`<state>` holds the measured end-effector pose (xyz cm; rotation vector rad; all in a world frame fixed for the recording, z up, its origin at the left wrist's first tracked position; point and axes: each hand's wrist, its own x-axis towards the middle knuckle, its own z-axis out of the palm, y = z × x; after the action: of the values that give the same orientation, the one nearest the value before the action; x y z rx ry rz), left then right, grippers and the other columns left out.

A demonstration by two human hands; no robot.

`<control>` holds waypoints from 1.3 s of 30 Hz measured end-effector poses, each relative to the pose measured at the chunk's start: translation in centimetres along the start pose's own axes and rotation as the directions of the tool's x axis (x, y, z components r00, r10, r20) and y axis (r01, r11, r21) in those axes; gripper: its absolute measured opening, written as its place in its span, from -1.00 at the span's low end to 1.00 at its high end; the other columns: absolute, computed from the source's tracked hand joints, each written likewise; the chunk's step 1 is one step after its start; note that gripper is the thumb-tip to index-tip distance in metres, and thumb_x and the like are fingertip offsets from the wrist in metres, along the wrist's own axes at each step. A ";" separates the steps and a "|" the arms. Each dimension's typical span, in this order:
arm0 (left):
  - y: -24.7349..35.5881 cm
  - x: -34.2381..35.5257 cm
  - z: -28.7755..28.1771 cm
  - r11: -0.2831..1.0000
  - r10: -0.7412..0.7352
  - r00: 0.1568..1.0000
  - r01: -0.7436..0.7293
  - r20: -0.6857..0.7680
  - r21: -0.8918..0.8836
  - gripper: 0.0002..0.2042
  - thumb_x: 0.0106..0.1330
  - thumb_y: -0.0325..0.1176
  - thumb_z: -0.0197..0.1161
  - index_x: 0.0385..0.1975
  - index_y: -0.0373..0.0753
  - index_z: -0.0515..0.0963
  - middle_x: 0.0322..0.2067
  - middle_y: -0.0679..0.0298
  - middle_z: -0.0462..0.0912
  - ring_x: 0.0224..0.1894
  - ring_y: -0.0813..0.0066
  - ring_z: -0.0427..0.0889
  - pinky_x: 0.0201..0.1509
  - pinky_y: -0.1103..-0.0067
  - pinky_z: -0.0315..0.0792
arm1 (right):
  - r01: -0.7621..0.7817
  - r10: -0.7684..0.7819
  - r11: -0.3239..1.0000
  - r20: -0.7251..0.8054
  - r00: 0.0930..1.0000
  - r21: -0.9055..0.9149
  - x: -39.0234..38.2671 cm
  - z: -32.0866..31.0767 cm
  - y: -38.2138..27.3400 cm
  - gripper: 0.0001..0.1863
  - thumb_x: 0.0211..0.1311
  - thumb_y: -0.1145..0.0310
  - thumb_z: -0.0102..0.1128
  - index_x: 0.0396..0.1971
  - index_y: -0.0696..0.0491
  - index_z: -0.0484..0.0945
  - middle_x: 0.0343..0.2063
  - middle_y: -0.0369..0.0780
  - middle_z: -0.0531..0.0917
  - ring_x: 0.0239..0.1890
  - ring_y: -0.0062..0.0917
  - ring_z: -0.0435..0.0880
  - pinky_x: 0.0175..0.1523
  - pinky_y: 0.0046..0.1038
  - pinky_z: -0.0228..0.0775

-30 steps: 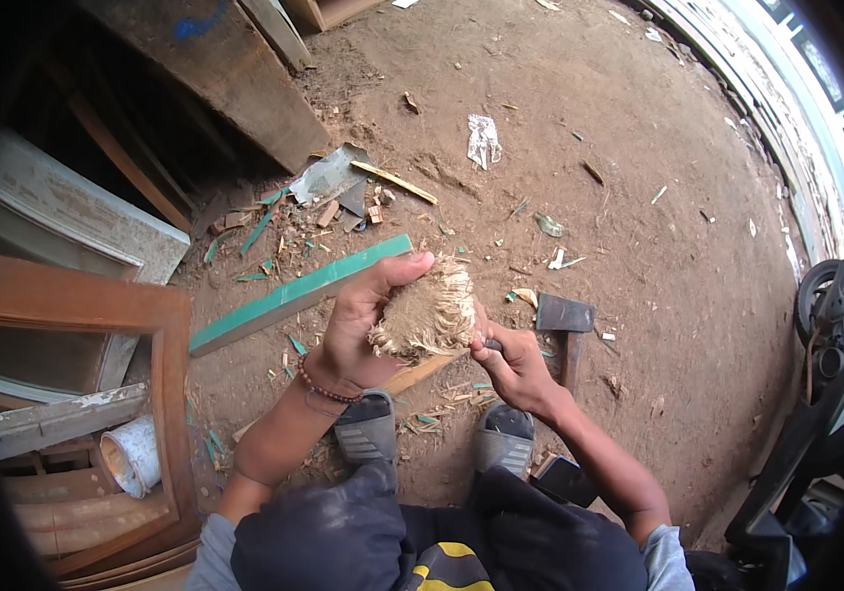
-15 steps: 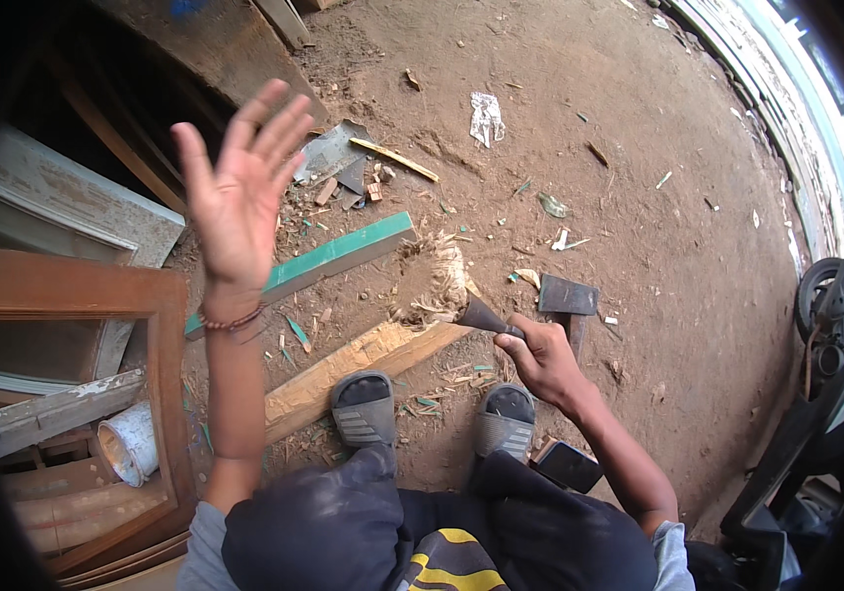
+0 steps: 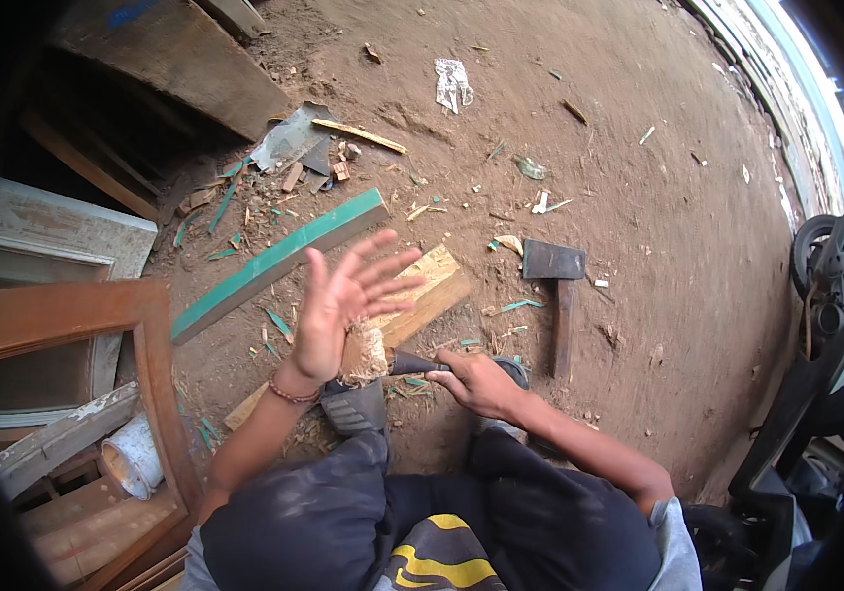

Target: The person uses a small axe to chip and shape a long wooden plank resting on the ground. They repeatedly strike the wood, remove shavings by hand, and adjust the plank's position to continue carving along its length.

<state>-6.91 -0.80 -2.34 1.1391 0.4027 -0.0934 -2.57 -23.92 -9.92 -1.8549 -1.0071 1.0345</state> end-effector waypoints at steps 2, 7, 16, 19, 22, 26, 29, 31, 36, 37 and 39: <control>-0.3 0.0 0.2 0.962 0.159 0.984 -0.172 -0.076 -0.213 -0.02 0.26 0.52 -0.56 0.41 -0.25 0.04 0.22 -0.06 0.43 0.22 0.09 0.48 0.31 0.23 0.33 | 0.066 -0.061 0.990 -0.045 0.997 0.125 0.9 0.3 0.1 -0.61 0.46 0.08 -0.06 -0.30 0.17 0.42 -0.59 0.07 0.50 -0.47 -0.02 0.55 -0.33 -0.15 0.35; -0.9 2.0 1.6 0.913 0.376 0.887 -0.404 0.267 0.057 -0.06 0.26 0.40 0.02 0.41 -0.24 0.00 0.15 -0.08 0.49 0.11 0.00 0.57 0.27 0.19 0.40 | -0.006 0.001 0.877 0.011 1.000 0.480 5.7 -1.0 -0.9 -0.59 0.48 0.06 -0.08 -0.29 0.16 0.44 -0.53 -0.08 0.54 -0.46 -0.33 0.51 -0.29 -0.31 0.34; 2.1 6.7 0.5 0.951 0.287 0.907 -0.309 -0.309 -0.023 -0.80 0.34 -0.26 0.30 -0.43 -0.18 0.45 -0.59 0.48 0.26 -0.53 0.68 0.29 -0.36 0.59 0.29 | -0.272 0.304 0.953 -0.395 0.867 0.136 1.8 -6.1 5.3 -0.61 0.35 0.16 0.14 -0.16 0.25 0.50 -0.21 0.05 0.64 -0.13 -0.21 0.64 -0.04 -0.24 0.47; 1.8 7.0 0.8 0.941 0.272 0.905 -0.322 -0.327 -0.107 -0.78 0.35 -0.31 0.27 -0.52 -0.16 0.42 -0.61 0.48 0.25 -0.55 0.69 0.27 -0.41 0.60 0.25 | -0.565 0.450 0.825 -0.571 0.686 -0.029 -2.5 -6.7 8.9 -0.63 0.20 0.24 0.29 -0.21 0.25 0.46 -0.22 0.07 0.59 -0.10 -0.05 0.57 0.02 -0.16 0.40; -0.3 7.8 1.3 0.924 0.339 0.884 -0.377 -0.323 -0.062 -0.77 0.34 -0.38 0.23 -0.55 -0.14 0.36 -0.67 0.48 0.22 -0.63 0.68 0.24 -0.52 0.61 0.22 | -0.682 0.452 0.724 -0.672 0.587 -0.109 -5.1 -5.9 11.1 -0.51 0.07 0.24 0.40 -0.15 0.23 0.39 -0.13 0.07 0.53 -0.04 -0.04 0.51 0.06 -0.14 0.38; -3.9 9.0 1.5 0.931 0.365 0.882 -0.342 -0.299 0.128 -0.82 0.33 -0.43 0.25 -0.49 -0.17 0.40 -0.67 0.45 0.34 -0.64 0.67 0.28 -0.53 0.60 0.25 | -0.729 0.483 0.684 -0.723 0.495 -0.042 -5.8 -4.9 12.5 -0.41 -0.02 0.22 0.47 -0.11 0.23 0.35 -0.13 0.10 0.52 -0.04 -0.01 0.52 0.05 -0.14 0.40; -5.5 9.6 1.2 0.936 0.351 0.872 -0.321 -0.341 0.145 -0.82 0.34 -0.43 0.25 -0.49 -0.18 0.41 -0.68 0.45 0.34 -0.64 0.67 0.28 -0.52 0.60 0.25 | -0.734 0.472 0.677 -0.728 0.498 -0.063 -5.5 -5.1 13.0 -0.42 -0.01 0.22 0.47 -0.12 0.24 0.36 -0.16 0.11 0.54 -0.05 0.00 0.54 0.04 -0.13 0.41; -5.7 9.6 1.0 0.926 0.375 0.850 -0.362 -0.369 0.105 -0.82 0.34 -0.43 0.25 -0.49 -0.18 0.41 -0.69 0.45 0.33 -0.64 0.67 0.28 -0.51 0.60 0.25 | -0.750 0.513 0.660 -0.696 0.503 -0.056 -5.3 -5.4 13.2 -0.43 0.00 0.24 0.44 -0.11 0.24 0.35 -0.13 0.11 0.53 -0.02 0.02 0.52 0.05 -0.11 0.41; -4.3 8.7 0.8 0.875 0.451 0.833 -0.341 -0.321 0.344 -0.79 0.32 -0.41 0.29 -0.53 -0.19 0.42 -0.67 0.43 0.40 -0.61 0.68 0.37 -0.53 0.63 0.29 | -0.764 0.580 0.645 -0.644 0.500 -0.011 -4.6 -5.4 12.8 -0.46 0.02 0.27 0.40 -0.11 0.24 0.34 -0.08 0.11 0.50 0.02 0.03 0.49 0.07 -0.06 0.39; -4.2 8.5 1.0 0.875 0.450 0.836 -0.342 -0.314 0.344 -0.79 0.31 -0.40 0.30 -0.54 -0.19 0.42 -0.66 0.43 0.43 -0.60 0.68 0.40 -0.54 0.64 0.30 | -0.749 0.567 0.662 -0.644 0.513 -0.013 -4.6 -5.3 12.7 -0.46 0.02 0.27 0.40 -0.11 0.24 0.34 -0.08 0.11 0.50 0.03 0.03 0.49 0.08 -0.06 0.39; -4.1 8.3 1.6 0.808 0.485 0.821 -0.288 -0.301 0.514 -0.77 0.24 -0.29 0.40 -0.54 -0.30 0.57 -0.63 0.42 0.57 -0.57 0.65 0.49 -0.44 0.58 0.36 | -0.761 0.584 0.649 -0.636 0.505 -0.007 -4.6 -5.4 12.8 -0.46 0.01 0.27 0.40 -0.11 0.23 0.34 -0.07 0.12 0.49 0.04 0.03 0.48 0.10 -0.06 0.38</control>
<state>0.07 -2.88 -8.31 1.6951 0.5302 0.4671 3.98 -34.28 -17.94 -2.6989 0.0200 0.6178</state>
